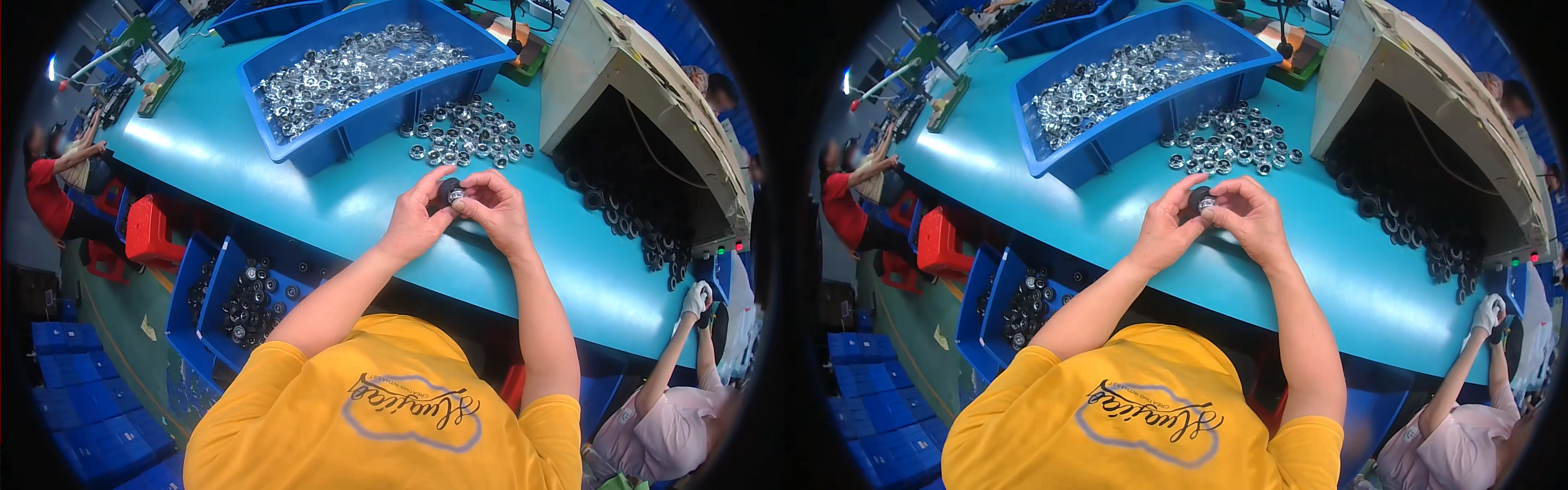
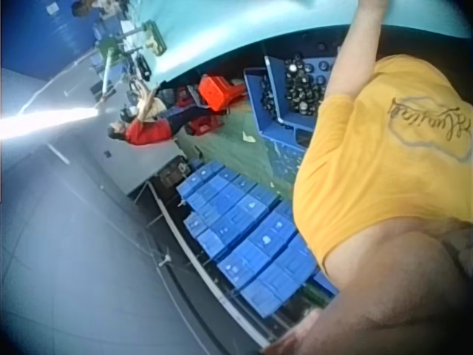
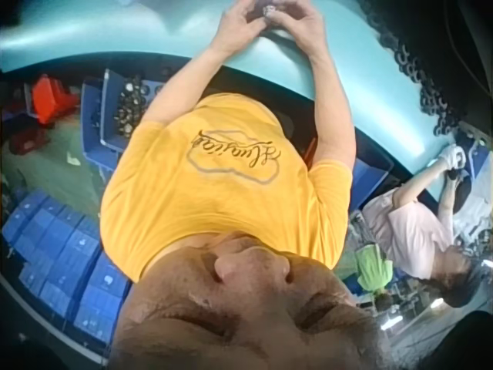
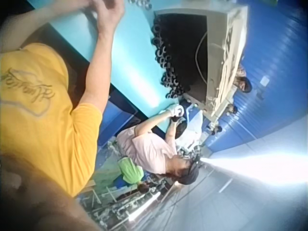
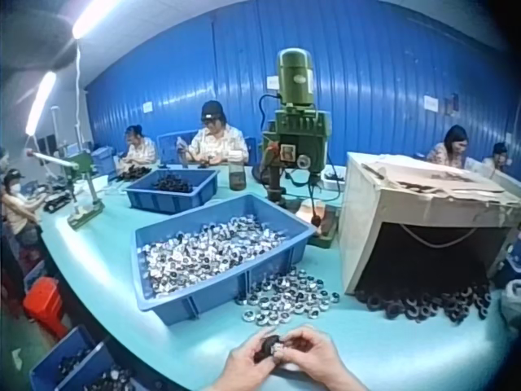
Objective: Assembling metal components into rubber housings by hand in a factory setting.
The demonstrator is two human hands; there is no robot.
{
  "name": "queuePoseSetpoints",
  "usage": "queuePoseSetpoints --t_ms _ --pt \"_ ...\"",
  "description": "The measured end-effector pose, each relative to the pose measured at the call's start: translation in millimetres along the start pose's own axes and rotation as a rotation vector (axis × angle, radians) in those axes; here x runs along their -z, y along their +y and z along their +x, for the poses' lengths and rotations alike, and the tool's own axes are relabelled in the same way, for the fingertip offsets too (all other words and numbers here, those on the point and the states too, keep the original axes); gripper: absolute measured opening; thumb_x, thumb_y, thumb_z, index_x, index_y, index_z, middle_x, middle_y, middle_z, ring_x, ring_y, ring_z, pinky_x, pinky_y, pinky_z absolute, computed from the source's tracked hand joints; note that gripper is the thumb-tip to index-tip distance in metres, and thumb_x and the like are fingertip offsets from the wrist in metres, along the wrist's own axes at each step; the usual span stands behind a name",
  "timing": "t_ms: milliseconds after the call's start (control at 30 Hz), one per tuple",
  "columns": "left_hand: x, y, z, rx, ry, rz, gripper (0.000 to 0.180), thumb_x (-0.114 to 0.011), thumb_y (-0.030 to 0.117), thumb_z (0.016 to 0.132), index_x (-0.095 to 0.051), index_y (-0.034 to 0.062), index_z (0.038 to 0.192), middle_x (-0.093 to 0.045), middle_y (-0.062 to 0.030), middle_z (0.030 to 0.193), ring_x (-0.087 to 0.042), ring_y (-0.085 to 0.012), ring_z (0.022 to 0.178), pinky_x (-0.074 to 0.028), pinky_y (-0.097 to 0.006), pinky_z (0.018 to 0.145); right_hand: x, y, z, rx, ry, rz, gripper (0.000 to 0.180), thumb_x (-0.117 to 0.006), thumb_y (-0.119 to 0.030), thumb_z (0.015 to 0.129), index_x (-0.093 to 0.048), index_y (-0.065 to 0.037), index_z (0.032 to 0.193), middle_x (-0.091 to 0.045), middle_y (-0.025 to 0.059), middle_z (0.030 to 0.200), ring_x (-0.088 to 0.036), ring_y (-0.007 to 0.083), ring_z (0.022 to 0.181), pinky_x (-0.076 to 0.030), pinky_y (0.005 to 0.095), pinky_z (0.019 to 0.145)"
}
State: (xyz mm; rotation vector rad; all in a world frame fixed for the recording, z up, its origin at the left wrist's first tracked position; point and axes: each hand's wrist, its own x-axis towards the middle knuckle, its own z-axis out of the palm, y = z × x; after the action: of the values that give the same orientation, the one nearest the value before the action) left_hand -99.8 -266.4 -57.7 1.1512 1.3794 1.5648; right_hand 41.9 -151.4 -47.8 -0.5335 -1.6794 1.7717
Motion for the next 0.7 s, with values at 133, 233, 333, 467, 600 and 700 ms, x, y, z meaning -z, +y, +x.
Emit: queuePoseSetpoints --t_ms 133,233,333,467,600,700 --pt "3.9 -4.3 0.1 0.023 -0.078 -0.12 0.063 -0.062 -0.008 0.09 -0.044 0.0019 0.15 -0.063 -0.0079 0.125 -0.063 -0.0156 0.114 -0.051 -0.032 0.1 2.8 -1.2 0.3 -0.062 0.039 -0.018 0.021 -0.083 -0.001 0.081 -0.072 -0.004 0.098 -0.068 0.0013 0.092 -0.066 0.0097 0.076 -0.056 0.0244 0.066" --pt "6.6 -6.3 -0.4 0.004 -0.14 -0.257 0.065 -0.061 -0.008 0.09 -0.042 0.0013 0.151 -0.06 -0.0081 0.129 -0.06 -0.0163 0.118 -0.049 -0.033 0.104 3.4 -3.2 -1.8 -0.091 0.072 -0.076 0.019 -0.084 -0.003 0.081 -0.073 -0.004 0.097 -0.069 0.0014 0.089 -0.065 0.0087 0.071 -0.054 0.0233 0.061" --pt "8.6 -1.0 -2.1 0.012 -0.157 -0.275 0.067 -0.06 -0.007 0.089 -0.041 0.0009 0.152 -0.059 -0.0077 0.129 -0.059 -0.0166 0.118 -0.047 -0.034 0.105 0.4 -7.6 -3.4 -0.068 0.12 -0.129 0.016 -0.084 -0.003 0.081 -0.075 -0.003 0.095 -0.069 0.0017 0.088 -0.065 0.0083 0.069 -0.053 0.0226 0.058" --pt "7.8 -1.5 -2.5 0.024 -0.142 -0.296 0.064 -0.065 0.001 0.094 -0.04 0.0011 0.153 -0.059 -0.0065 0.128 -0.059 -0.016 0.117 -0.048 -0.033 0.103 0.0 -5.3 -3.2 0.025 0.116 -0.197 0.014 -0.083 -0.003 0.081 -0.076 -0.002 0.094 -0.069 0.0017 0.086 -0.065 0.0087 0.068 -0.052 0.0222 0.057" --pt "7.3 -1.8 -2.0 0.035 -0.143 -0.28 0.063 -0.07 0.011 0.097 -0.041 0.0018 0.153 -0.059 -0.0052 0.126 -0.059 -0.0148 0.116 -0.049 -0.032 0.102 -1.7 -2.4 -5.1 0.066 0.119 -0.23 0.015 -0.082 -0.003 0.082 -0.076 -0.002 0.096 -0.07 0.0026 0.086 -0.065 0.0086 0.068 -0.053 0.0224 0.058" --pt "5.8 -0.2 -2.3 0.031 -0.149 -0.306 0.063 -0.071 0.014 0.098 -0.041 0.0022 0.152 -0.059 -0.0046 0.125 -0.059 -0.0143 0.115 -0.049 -0.032 0.101 -3.0 -4.9 -5.7 -0.062 0.119 -0.154 0.015 -0.081 -0.004 0.084 -0.076 -0.002 0.098 -0.072 0.0046 0.087 -0.065 0.0082 0.069 -0.053 0.0227 0.059"
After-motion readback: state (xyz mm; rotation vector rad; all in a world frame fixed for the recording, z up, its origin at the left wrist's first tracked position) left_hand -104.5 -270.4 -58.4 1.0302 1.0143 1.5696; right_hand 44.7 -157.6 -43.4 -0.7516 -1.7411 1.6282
